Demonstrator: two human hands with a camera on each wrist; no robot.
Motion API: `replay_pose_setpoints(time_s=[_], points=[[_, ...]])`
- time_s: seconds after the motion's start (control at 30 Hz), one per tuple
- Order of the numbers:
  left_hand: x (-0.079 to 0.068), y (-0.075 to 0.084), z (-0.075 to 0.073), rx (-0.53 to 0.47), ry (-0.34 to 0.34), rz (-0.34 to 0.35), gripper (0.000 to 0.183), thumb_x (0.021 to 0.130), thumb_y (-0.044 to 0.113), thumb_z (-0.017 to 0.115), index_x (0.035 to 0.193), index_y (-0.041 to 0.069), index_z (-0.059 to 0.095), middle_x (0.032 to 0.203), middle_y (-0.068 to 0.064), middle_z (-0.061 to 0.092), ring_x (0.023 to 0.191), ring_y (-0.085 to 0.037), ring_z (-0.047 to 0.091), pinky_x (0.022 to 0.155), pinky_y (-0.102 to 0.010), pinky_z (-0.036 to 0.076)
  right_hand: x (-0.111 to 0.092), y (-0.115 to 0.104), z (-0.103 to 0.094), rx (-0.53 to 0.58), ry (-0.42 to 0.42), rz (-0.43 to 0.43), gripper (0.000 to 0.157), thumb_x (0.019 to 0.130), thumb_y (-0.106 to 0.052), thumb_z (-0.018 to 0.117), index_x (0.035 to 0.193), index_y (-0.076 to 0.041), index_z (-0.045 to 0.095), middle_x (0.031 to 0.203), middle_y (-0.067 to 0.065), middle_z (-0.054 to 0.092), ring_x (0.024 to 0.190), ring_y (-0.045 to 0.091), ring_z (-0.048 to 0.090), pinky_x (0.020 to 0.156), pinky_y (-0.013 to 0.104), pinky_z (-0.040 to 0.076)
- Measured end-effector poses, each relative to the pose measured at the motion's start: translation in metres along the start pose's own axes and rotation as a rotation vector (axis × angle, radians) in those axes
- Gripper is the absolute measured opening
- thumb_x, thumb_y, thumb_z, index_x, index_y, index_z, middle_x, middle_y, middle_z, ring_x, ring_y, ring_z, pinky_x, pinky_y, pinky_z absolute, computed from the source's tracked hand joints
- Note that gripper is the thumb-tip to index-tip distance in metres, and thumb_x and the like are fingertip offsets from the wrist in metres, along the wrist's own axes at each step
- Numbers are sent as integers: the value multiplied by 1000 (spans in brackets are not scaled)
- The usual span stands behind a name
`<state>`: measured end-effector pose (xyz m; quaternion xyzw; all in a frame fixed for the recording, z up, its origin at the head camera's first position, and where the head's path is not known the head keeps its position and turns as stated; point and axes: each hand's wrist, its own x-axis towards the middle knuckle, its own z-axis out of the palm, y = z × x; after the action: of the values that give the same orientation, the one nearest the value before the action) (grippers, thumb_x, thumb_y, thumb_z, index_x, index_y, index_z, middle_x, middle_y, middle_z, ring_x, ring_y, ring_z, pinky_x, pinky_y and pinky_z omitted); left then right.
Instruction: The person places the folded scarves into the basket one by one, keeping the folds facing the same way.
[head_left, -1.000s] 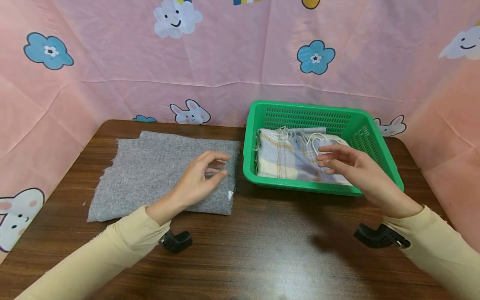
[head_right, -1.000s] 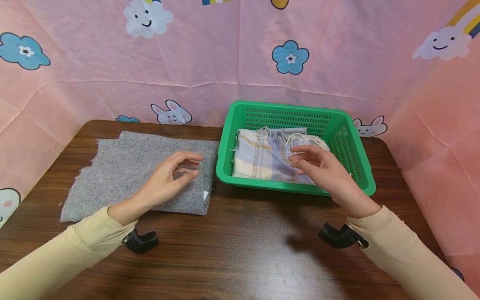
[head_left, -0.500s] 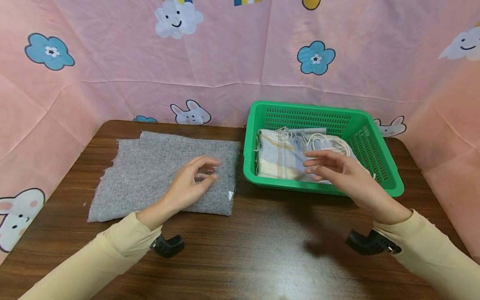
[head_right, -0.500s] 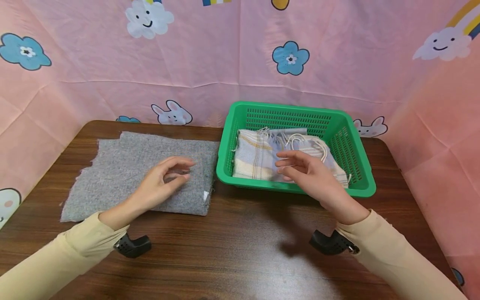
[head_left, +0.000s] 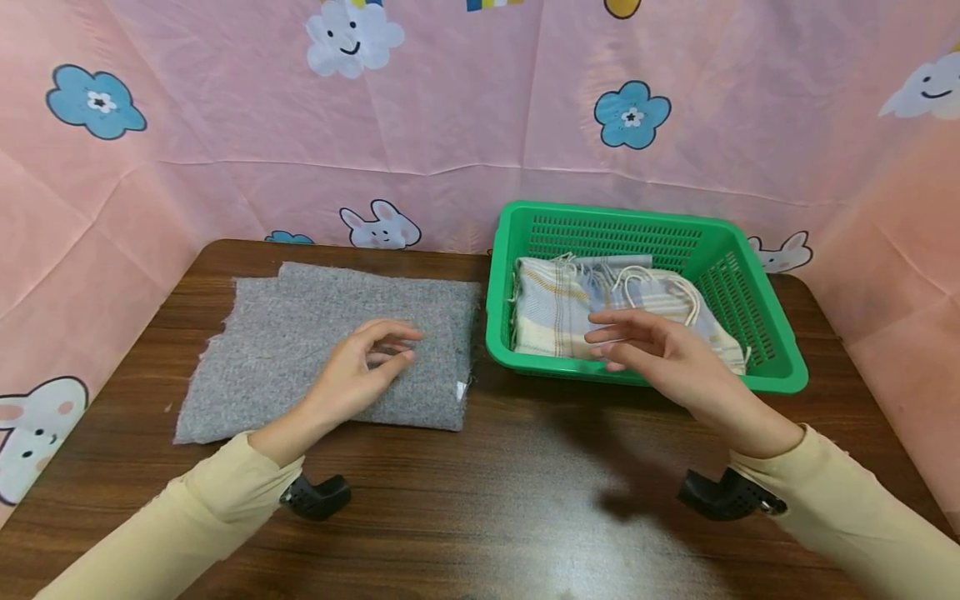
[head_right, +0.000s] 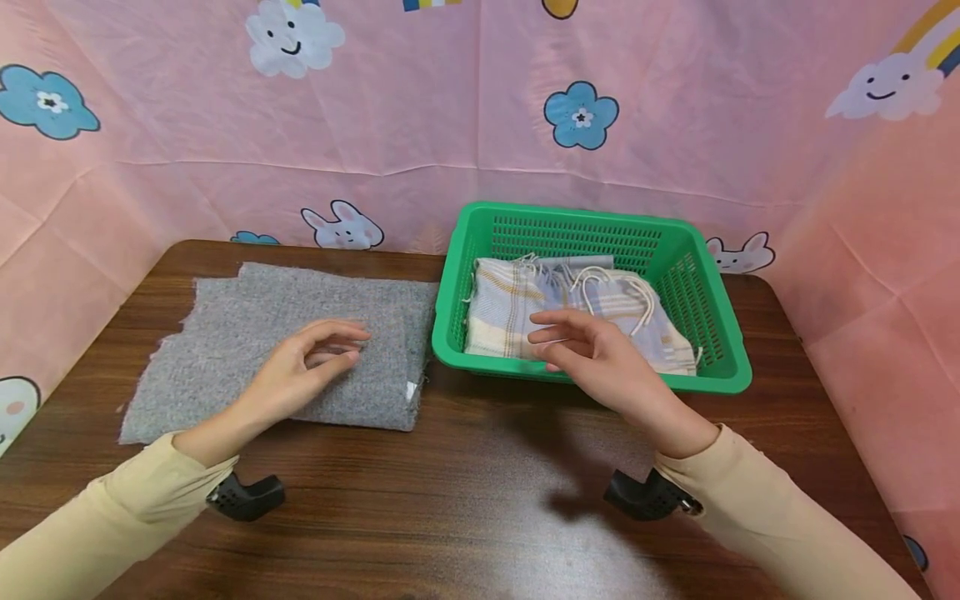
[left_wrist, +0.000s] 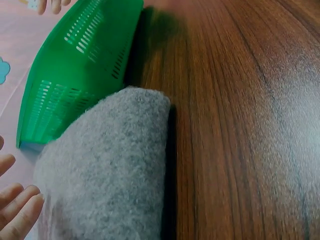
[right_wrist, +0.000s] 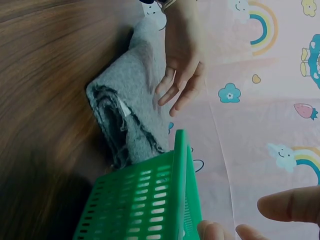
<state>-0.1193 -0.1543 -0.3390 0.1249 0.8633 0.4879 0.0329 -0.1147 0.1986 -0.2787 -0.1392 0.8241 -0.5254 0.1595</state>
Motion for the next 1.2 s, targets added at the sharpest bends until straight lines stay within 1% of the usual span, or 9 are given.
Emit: replay_pose_setpoints(time_s=[0.23, 0.43, 0.5, 0.63, 0.7, 0.87, 0.93, 1.03, 1.2], points=[[-3, -3, -10, 38, 23, -16, 26, 97, 11, 55, 120, 2, 62, 131, -13, 52, 111, -28, 56, 93, -42, 49, 0, -6, 7, 11, -17, -11, 40, 99, -18, 54, 137, -6, 49, 129, 21, 58, 105, 16, 66, 89, 36, 53], [-6, -5, -19, 61, 37, -32, 26, 98, 14, 55, 119, 3, 64, 134, -12, 51, 113, -28, 55, 93, -43, 49, 0, -9, 13, 26, -44, -32, 41, 99, -18, 54, 138, -8, 48, 131, 19, 58, 109, 21, 65, 88, 31, 53], [-8, -5, -22, 74, 42, -38, 26, 98, 16, 55, 119, 4, 64, 134, -11, 52, 113, -27, 55, 93, -40, 49, 1, -10, 16, 28, -46, -41, 41, 99, -18, 54, 139, -10, 48, 131, 19, 58, 109, 24, 64, 88, 30, 53], [-11, -5, -30, 100, 58, -55, 26, 98, 19, 55, 119, 6, 65, 132, -10, 53, 111, -25, 57, 89, -27, 49, 3, -11, 23, 51, -47, -80, 41, 98, -15, 54, 138, -8, 49, 130, 20, 58, 108, 31, 64, 88, 30, 53], [-12, -6, -32, 102, 62, -60, 27, 98, 19, 55, 119, 5, 65, 132, -10, 53, 113, -25, 56, 90, -26, 48, 5, -11, 26, 63, -51, -105, 41, 98, -12, 54, 138, -5, 48, 129, 22, 59, 106, 34, 64, 87, 31, 53], [-13, -8, -35, 98, 61, -67, 27, 99, 19, 54, 119, 5, 65, 135, -12, 52, 119, -29, 52, 95, -42, 47, 7, -8, 32, 75, -69, -126, 42, 98, -6, 52, 138, 3, 46, 126, 25, 59, 106, 28, 65, 87, 29, 54], [-14, -9, -37, 99, 61, -74, 27, 99, 20, 54, 119, 5, 65, 135, -13, 51, 119, -30, 52, 96, -44, 46, 8, -7, 33, 75, -68, -128, 41, 98, -5, 52, 137, 4, 46, 125, 24, 60, 104, 23, 66, 86, 28, 54], [-15, -10, -40, 109, 63, -92, 27, 99, 21, 53, 119, 7, 65, 135, -11, 51, 117, -28, 53, 94, -42, 47, 8, -8, 36, 76, -69, -135, 41, 97, -5, 52, 137, 3, 46, 125, 23, 60, 103, 22, 67, 86, 28, 54], [-16, -12, -43, 119, 71, -102, 27, 99, 23, 53, 119, 7, 65, 136, -10, 52, 116, -27, 54, 91, -34, 49, 9, -11, 42, 78, -83, -139, 41, 98, -7, 53, 138, -1, 47, 126, 21, 60, 100, 21, 67, 86, 28, 53]])
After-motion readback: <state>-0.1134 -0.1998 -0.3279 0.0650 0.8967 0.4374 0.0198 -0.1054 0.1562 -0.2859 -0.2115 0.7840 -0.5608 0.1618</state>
